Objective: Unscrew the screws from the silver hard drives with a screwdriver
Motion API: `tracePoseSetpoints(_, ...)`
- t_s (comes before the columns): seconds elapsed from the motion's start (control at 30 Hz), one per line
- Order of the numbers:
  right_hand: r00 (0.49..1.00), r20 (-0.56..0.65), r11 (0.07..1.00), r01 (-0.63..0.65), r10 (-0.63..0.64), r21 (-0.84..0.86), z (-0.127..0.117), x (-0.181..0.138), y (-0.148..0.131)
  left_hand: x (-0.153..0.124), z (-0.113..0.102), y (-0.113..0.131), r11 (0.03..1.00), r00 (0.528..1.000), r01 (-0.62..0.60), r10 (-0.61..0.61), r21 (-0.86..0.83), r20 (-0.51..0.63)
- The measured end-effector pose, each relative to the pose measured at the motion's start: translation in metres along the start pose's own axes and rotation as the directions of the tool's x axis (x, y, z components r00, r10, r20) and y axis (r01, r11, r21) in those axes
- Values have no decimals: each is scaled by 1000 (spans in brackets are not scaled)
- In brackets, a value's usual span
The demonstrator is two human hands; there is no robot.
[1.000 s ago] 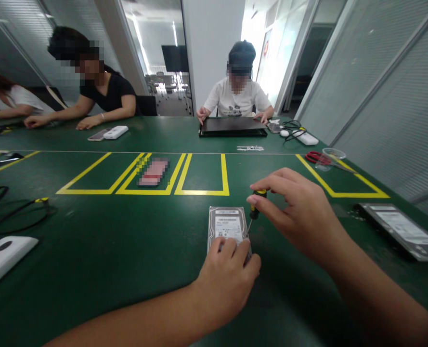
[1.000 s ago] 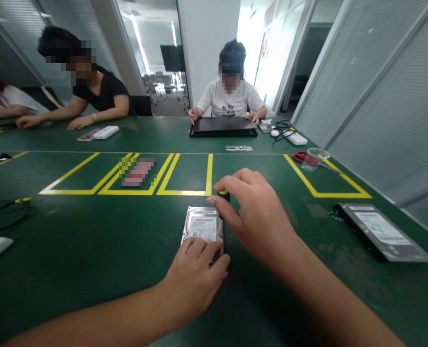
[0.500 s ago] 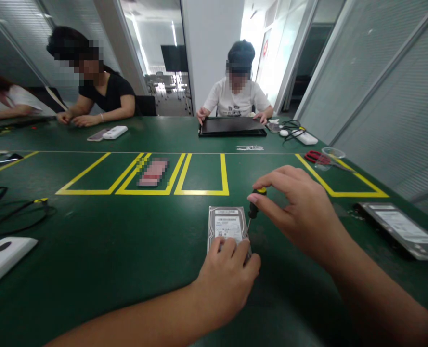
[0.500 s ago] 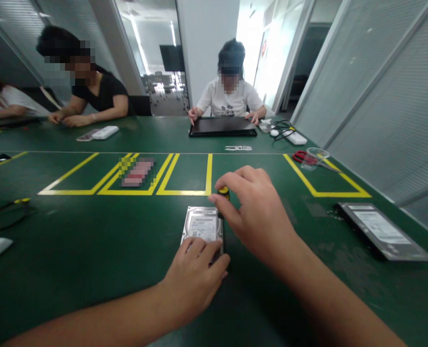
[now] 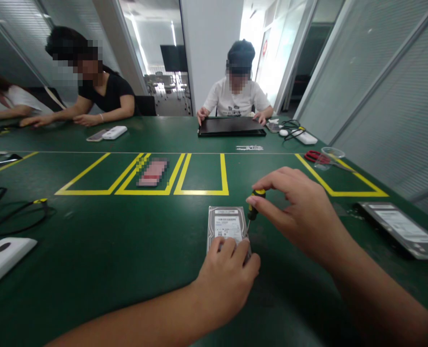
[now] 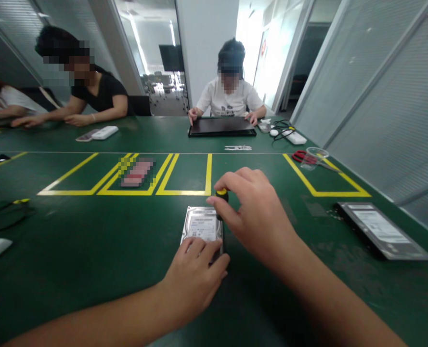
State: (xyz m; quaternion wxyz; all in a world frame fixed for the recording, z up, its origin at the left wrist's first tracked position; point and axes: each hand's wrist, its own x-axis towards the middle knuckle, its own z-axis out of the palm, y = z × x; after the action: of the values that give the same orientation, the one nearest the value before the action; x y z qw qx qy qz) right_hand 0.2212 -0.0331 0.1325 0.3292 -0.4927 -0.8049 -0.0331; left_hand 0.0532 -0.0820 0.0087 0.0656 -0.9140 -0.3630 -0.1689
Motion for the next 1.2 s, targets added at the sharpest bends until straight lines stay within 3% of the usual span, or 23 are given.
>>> tracePoseSetpoints(0.3,1000,9,999,26,-26,-21,-7,-2,-1,-1,0,-1,1000,1000,-3,3,-5,8)
tracePoseSetpoints(0.5,997,76,1000,11,-9,-23,-8,-3,-3,0,0,-1,1000,1000,-3,3,6,-18)
tracePoseSetpoints(0.87,999,17,998,50,-49,-46,-11,-5,-6,-2,2,-2,1000,1000,-8,9,12,-26)
tracePoseSetpoints(1.2,998,66,999,5,-3,-39,-9,-3,-4,-1,2,-1,1000,1000,-5,5,3,-7)
